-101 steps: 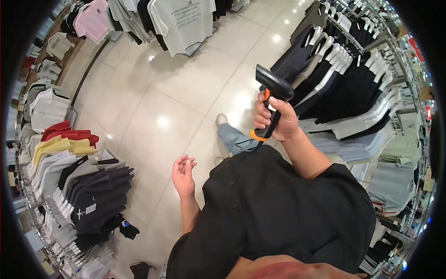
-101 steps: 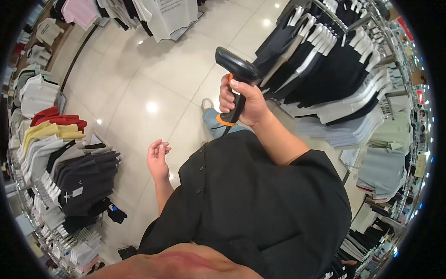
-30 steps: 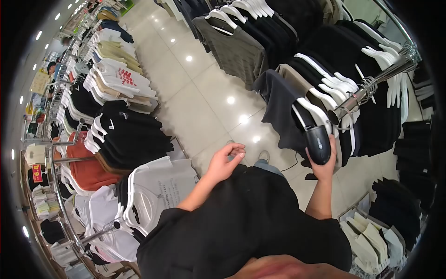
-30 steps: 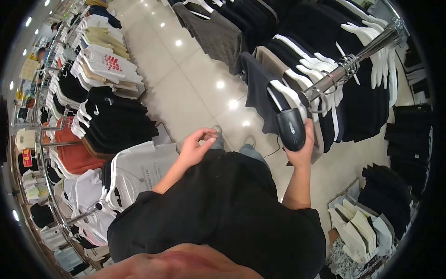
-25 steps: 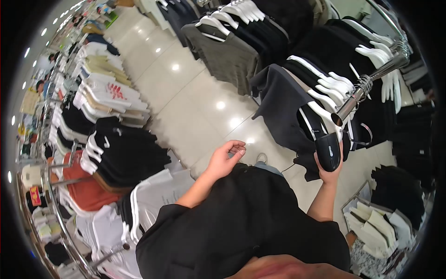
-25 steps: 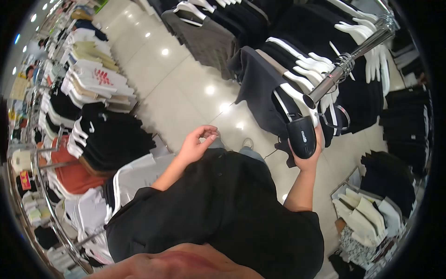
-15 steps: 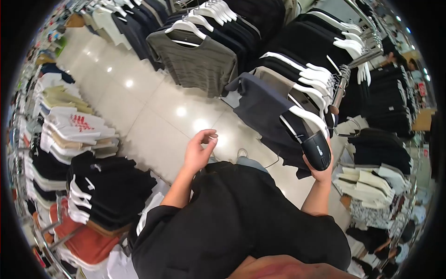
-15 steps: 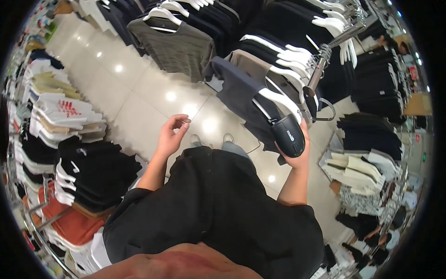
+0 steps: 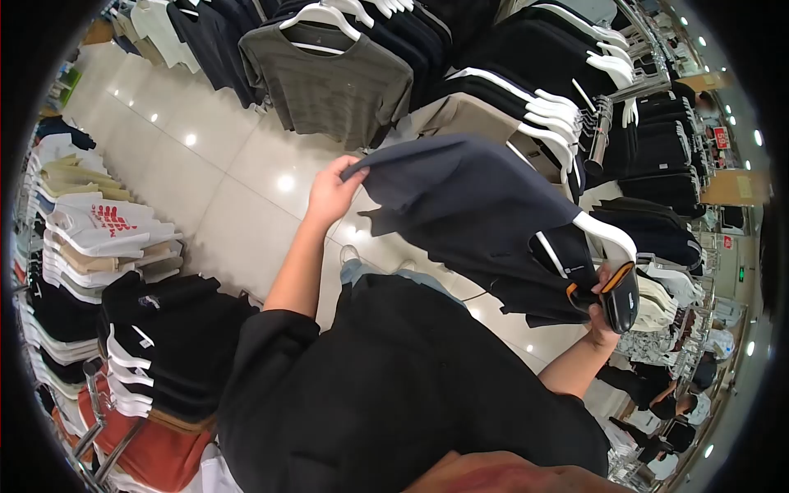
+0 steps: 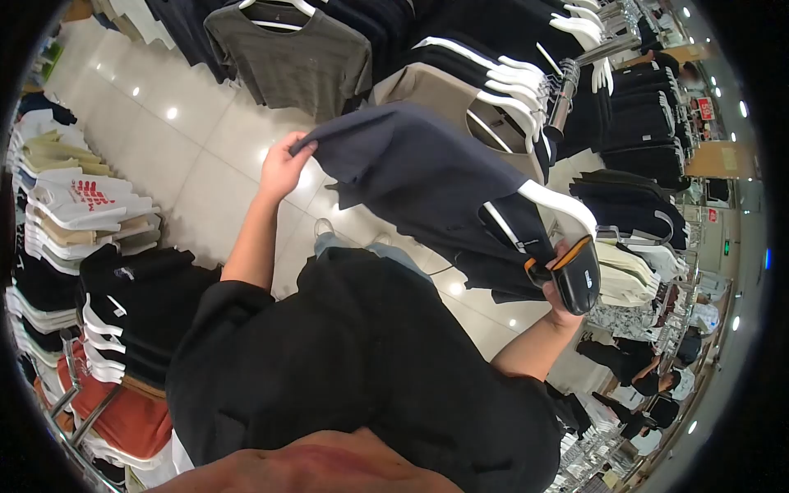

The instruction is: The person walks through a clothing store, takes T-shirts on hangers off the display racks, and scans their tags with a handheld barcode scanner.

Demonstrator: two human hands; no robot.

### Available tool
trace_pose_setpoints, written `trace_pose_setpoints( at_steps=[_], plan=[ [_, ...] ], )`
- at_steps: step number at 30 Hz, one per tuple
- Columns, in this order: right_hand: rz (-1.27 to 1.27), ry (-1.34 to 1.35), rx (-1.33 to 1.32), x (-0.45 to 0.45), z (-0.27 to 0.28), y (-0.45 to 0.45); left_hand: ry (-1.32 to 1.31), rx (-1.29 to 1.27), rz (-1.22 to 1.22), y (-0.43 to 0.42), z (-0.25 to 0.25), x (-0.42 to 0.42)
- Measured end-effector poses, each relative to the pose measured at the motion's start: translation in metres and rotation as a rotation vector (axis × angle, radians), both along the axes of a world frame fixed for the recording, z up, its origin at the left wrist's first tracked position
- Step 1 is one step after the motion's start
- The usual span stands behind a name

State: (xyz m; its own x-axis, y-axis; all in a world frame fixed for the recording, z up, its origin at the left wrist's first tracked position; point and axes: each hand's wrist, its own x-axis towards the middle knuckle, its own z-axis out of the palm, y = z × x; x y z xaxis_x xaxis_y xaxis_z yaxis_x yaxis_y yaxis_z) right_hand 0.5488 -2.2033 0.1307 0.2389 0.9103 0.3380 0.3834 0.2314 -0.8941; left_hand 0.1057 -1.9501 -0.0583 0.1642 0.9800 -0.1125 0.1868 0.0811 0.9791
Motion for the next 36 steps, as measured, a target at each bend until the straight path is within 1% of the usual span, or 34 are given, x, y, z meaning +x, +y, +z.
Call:
trace_pose_setpoints(
  at_steps=[1,3,4,5,7,9,12,13,14,15,16,17,18,19,20,21,22,23,24,25,26,27,29,30,32,33,35,36],
  plan=[
    [-0.057,-0.014,-0.022,0.007,-0.002,-0.008,0.003,-0.003,0.005,-0.005,0.003,-0.001],
    [-0.040,-0.016,-0.020,0.023,-0.011,-0.017,-0.131,0.043,0.127,-0.011,0.008,-0.003],
    [-0.028,-0.023,-0.021,0.031,-0.016,-0.021,-0.176,0.059,0.132,-0.013,0.006,-0.005],
    [-0.012,-0.015,-0.017,0.038,-0.022,-0.026,-0.168,0.064,0.147,-0.017,0.007,-0.001],
    [0.043,0.071,0.034,0.054,-0.031,-0.032,-0.388,0.161,0.146,-0.029,0.018,0.009],
    [0.028,0.144,0.041,0.064,-0.039,-0.038,-0.363,0.159,0.159,-0.044,0.026,0.016],
    [0.153,0.157,0.112,0.078,-0.048,-0.032,-0.428,0.118,0.273,-0.071,0.044,0.032],
    [0.221,0.113,0.171,0.087,-0.057,-0.029,-0.397,0.124,0.297,-0.080,0.045,0.035],
    [0.284,0.073,0.231,0.094,-0.068,-0.029,-0.450,0.097,0.338,-0.088,0.043,0.037],
    [0.373,0.102,0.315,0.085,-0.070,-0.020,-0.502,0.071,0.371,-0.094,0.040,0.038],
    [0.273,0.251,0.172,0.091,-0.083,-0.025,-0.547,0.082,0.364,-0.101,0.034,0.038],
    [0.166,0.392,0.021,0.096,-0.093,-0.035,-0.517,0.080,0.359,-0.110,0.029,0.038],
    [0.140,0.462,-0.034,0.094,-0.096,-0.038,-0.562,0.038,0.404,-0.118,0.031,0.043],
    [0.198,0.437,-0.018,0.099,-0.104,-0.040,-0.619,0.005,0.440,-0.120,0.035,0.049],
    [0.230,0.360,0.092,0.102,-0.113,-0.043,-0.587,0.012,0.391,-0.125,0.038,0.055],
    [0.256,0.275,0.200,0.089,-0.105,-0.039,-0.596,0.024,0.355,-0.125,0.035,0.057],
    [0.046,0.615,-0.037,0.084,-0.098,-0.050,-0.576,0.013,0.291,-0.124,0.030,0.059],
    [0.211,0.294,0.114,0.098,-0.110,-0.050,-0.552,-0.007,0.235,-0.126,0.022,0.060],
    [0.227,0.229,0.136,0.098,-0.103,-0.052,-0.553,-0.017,0.215,-0.128,0.026,0.066],
    [0.245,0.164,0.156,0.095,-0.096,-0.056,-0.397,0.045,0.103,-0.129,0.037,0.074],
    [0.230,0.161,0.156,0.092,-0.094,-0.060,-0.242,0.112,-0.008,-0.130,0.050,0.081],
    [0.201,0.166,0.148,0.089,-0.094,-0.065,-0.253,-0.037,0.024,-0.129,0.062,0.089],
    [0.158,0.171,0.143,0.081,-0.098,-0.074,-0.322,-0.041,0.024,-0.117,0.039,0.088],
    [0.142,0.219,0.069,0.076,-0.104,-0.082,-0.321,-0.043,0.008,-0.113,0.032,0.080],
    [0.154,0.332,-0.068,0.067,-0.117,-0.094,-0.144,-0.018,-0.046,-0.105,0.024,0.063],
    [0.091,0.492,-0.034,0.047,-0.119,-0.093,-0.150,-0.011,-0.059,-0.102,0.023,0.053],
    [0.036,0.309,-0.027,0.028,-0.128,-0.094,-0.086,0.091,-0.101,-0.096,0.017,0.031],
    [0.012,0.329,-0.030,0.012,-0.121,-0.089,-0.065,0.106,-0.083,-0.094,0.012,0.023]
  ],
)
